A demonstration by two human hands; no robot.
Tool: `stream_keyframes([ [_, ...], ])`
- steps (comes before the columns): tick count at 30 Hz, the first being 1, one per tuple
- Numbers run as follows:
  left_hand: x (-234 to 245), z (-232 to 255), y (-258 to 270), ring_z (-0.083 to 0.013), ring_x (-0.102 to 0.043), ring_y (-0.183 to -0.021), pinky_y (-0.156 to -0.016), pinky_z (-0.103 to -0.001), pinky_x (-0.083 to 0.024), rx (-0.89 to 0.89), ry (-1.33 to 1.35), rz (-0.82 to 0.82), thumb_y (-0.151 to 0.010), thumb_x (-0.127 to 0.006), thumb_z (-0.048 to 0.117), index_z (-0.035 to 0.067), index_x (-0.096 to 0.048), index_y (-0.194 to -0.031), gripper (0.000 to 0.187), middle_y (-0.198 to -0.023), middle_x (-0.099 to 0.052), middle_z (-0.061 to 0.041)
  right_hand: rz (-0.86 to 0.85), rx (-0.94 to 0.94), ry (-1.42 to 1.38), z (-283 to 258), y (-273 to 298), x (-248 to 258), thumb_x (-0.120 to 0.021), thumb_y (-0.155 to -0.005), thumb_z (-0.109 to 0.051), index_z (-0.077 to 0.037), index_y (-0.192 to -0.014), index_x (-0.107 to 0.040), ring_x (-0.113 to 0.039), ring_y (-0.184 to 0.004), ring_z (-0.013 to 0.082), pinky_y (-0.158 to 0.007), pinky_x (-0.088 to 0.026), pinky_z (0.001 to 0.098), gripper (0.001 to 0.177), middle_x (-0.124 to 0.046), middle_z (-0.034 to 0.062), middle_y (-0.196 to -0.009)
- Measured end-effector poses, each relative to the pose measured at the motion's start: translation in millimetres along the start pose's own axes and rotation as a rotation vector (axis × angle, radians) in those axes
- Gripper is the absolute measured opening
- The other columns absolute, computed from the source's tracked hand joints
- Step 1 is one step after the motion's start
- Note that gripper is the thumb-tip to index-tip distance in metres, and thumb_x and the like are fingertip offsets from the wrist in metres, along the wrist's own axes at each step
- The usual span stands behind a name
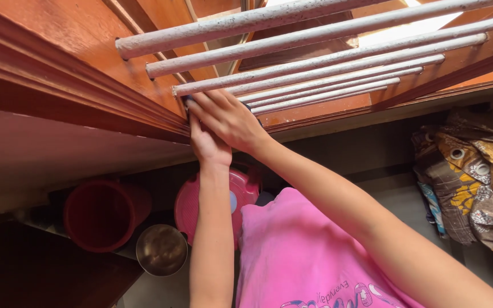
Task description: Cleaning the metal bars of a window using a spray bottle and a cloth.
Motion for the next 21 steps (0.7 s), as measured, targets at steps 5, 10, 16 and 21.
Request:
stream_keyframes([
  [5,-8.8,2.8,7.2,-0.0214,-0.047,-0.143,-0.12,-0.037,-0.038,-0.033,-0.119,0.069,-0.109,-0.037,0.043,0.011,-0.04,-0.156,0.057,-0.156,-0.048,-0.005,0.023,0.045,0.131,-3.3,11.3,-3.1,-0.059,-0.094,-0.015,-0.001,-0.137,-0.059,-0.052,-0.138,0.0332,-0.118,-0.042,0.0466,0.045,-0.057,0.0159,-0.146],
  [10,-23.2,0.0,10.0,-0.0224,-0.047,-0.141,-0.12,-0.038,-0.037,-0.031,-0.073,0.021,-0.112,-0.037,0.043,0.011,-0.04,-0.157,0.055,-0.154,-0.049,-0.006,-0.159,-0.237,-0.052,-5.0,-2.2,-24.7,-0.059,-0.1,-0.014,0.001,-0.145,-0.061,-0.054,-0.132,0.0309,-0.114,-0.042,0.0466,0.047,-0.059,0.0126,-0.139],
  [16,-9.3,0.6,3.9,-0.0227,-0.05,-0.137,-0.116,-0.039,-0.039,0.009,-0.068,0.077,-0.11,-0.037,0.045,0.01,-0.043,-0.155,0.056,-0.15,-0.051,-0.006,0.06,0.047,0.135,-0.8,11.1,5.1,-0.06,-0.095,-0.016,0.0,-0.139,-0.06,-0.054,-0.135,0.0329,-0.118,-0.041,0.0451,0.047,-0.059,0.0167,-0.144],
  [21,-30.6,1.7,10.5,-0.022,-0.051,-0.139,-0.118,-0.038,-0.039,-0.046,-0.141,0.071,-0.109,-0.038,0.043,0.011,-0.044,-0.154,0.055,-0.152,-0.053,-0.006,0.008,-0.056,0.143,-6.8,0.9,4.4,-0.06,-0.096,-0.017,0.002,-0.135,-0.064,-0.058,-0.13,0.0317,-0.114,-0.043,0.0443,0.044,-0.062,0.0163,-0.137],
])
Point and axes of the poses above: each hand's wrist, its own y-axis away from the middle knuckle, its own x-axis out of the back of the hand, z = x × y, the point moved 1 cm from there along -y, towards the middle knuckle
